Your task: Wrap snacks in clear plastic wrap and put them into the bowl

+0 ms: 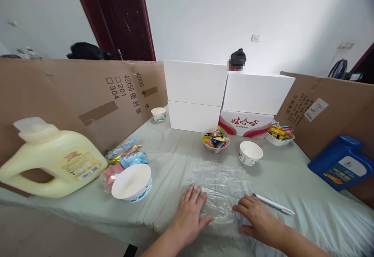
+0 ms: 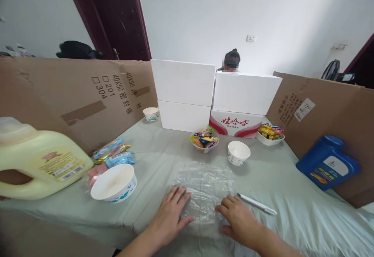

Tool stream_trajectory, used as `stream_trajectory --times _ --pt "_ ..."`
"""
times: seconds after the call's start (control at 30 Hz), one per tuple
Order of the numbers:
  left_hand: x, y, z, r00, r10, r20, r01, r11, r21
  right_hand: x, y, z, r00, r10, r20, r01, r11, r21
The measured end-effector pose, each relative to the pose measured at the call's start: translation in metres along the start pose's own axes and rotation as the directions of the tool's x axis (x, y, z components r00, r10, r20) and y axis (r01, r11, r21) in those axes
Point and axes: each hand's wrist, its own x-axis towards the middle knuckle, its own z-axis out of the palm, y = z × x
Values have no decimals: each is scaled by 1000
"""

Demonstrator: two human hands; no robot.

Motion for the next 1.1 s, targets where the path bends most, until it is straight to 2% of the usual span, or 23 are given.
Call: stream_trajectory --times 0.07,0.13,0.27,0.37,0.47,0.57,0.63,0.67,0.7,0.73,0.8,0.83,0.9,0.93,0.97,1.03,1.07,1.1 --pt "-17 -11 -8 987 134 90 -132 991 -24 -21 5 1 998 57 -31 -56 998 11" --pt "-30 -21 -15 962 238 137 -232 971 -55 -36 8 0 996 51 -69 -46 996 73" --pt "-39 -29 -31 956 286 71 -274 951 -141 -55 8 -1 989 -30 -145 68 963 261" --pt "-39 -32 -44 974 215 78 -179 929 -323 -65 9 4 988 6 -154 58 914 403" --pt "-33 -39 -54 988 70 136 4 878 -479 -70 10 15 976 177 -125 -88 851 518" --pt "-19 -47 -57 993 11 120 72 742 -667 -66 9 25 941 293 -169 -139 792 594" --pt "-6 -50 -57 998 -23 59 60 630 -774 -54 6 29 909 330 -254 -101 766 635" --pt "2 -51 -57 998 -60 32 62 609 -791 -46 5 31 888 350 -298 -75 751 656" --pt "9 -51 -56 994 -110 12 79 627 -775 -37 3 33 865 375 -334 -51 727 684" --pt "15 -51 -56 985 -173 -6 117 691 -714 -27 2 35 844 403 -353 -34 698 716" --pt "25 -48 -55 956 -289 -50 230 843 -487 -6 1 39 828 454 -329 -60 655 754" --pt "29 -46 -55 941 -329 -82 279 889 -363 3 1 42 829 473 -298 -100 649 754" --pt "35 -38 -55 915 -366 -168 333 922 -197 18 2 46 839 487 -243 -189 679 709" --pt "39 -31 -55 910 -348 -226 321 935 -148 22 2 48 842 487 -230 -222 703 676" --pt "43 -23 -55 914 -291 -281 273 956 -102 25 2 49 844 485 -227 -241 723 648" --pt "56 -4 -49 948 -48 -316 61 998 30 28 1 49 844 481 -238 -262 756 600" --pt "64 6 -45 961 117 -252 -100 992 76 28 -1 49 842 480 -246 -272 772 575" --pt "72 15 -38 953 266 -144 -257 963 78 28 -2 49 841 479 -253 -281 785 552"
